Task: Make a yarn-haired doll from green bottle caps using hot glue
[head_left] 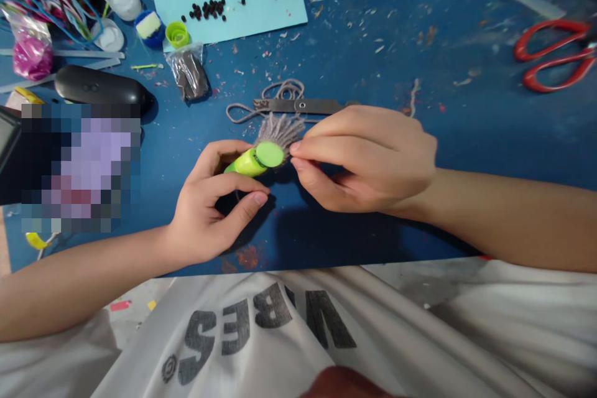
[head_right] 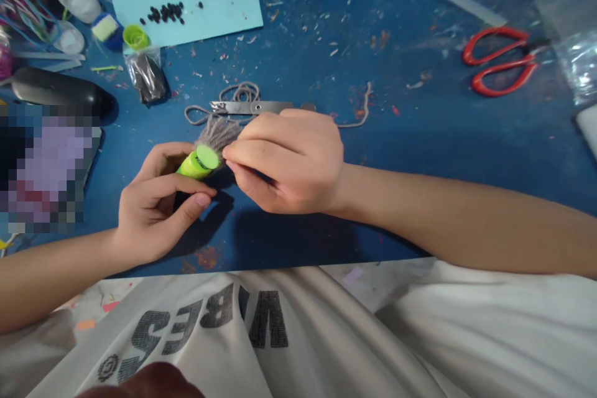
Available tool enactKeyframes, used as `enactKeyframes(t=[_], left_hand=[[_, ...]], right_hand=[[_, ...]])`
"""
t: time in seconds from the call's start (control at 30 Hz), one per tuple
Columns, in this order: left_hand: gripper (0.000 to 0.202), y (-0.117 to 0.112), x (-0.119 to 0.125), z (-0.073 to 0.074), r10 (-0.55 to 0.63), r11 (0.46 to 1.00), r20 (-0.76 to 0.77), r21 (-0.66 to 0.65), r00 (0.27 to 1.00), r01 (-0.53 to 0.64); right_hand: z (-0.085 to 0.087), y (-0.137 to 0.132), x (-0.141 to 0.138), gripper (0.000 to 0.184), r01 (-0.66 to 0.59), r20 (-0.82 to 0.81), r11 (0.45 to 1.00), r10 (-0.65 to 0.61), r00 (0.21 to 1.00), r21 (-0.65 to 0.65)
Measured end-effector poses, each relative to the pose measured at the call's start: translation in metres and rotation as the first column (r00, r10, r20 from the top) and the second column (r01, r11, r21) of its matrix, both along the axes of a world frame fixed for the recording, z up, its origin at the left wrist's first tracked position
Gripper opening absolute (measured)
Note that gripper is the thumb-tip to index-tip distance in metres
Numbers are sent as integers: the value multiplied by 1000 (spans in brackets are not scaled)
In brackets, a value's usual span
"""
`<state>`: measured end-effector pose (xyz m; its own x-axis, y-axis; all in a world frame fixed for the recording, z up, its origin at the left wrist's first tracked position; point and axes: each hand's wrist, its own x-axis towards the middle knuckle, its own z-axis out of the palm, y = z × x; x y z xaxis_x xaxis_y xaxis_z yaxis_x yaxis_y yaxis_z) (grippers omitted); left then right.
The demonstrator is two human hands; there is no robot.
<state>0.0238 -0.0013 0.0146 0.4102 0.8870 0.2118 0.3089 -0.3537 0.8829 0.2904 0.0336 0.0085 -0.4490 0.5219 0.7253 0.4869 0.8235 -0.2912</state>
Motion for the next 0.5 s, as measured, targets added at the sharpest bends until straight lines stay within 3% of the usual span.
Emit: enactKeyframes(t=[0.07,0.23,0.37,0.5], left_hand=[[11,0,0,0,-7,1000,4,5,1000,7],[11,0,-1,0,-20,1000,10,10,1000,20],[8,0,-1,-1,-17,1000,15,15,1000,16],[10,0,-1,0,-8,1000,-9,4,1000,8]], right_hand=[[0,0,0,12,-14,-5,1000,15,1000,12],[0,-1,1,12,27,97,992,-15,995,-121],[1,2,-2,10,-35,-29,999,36,999,23],[0,4,-4,16,-46,-53,998,48,997,36]])
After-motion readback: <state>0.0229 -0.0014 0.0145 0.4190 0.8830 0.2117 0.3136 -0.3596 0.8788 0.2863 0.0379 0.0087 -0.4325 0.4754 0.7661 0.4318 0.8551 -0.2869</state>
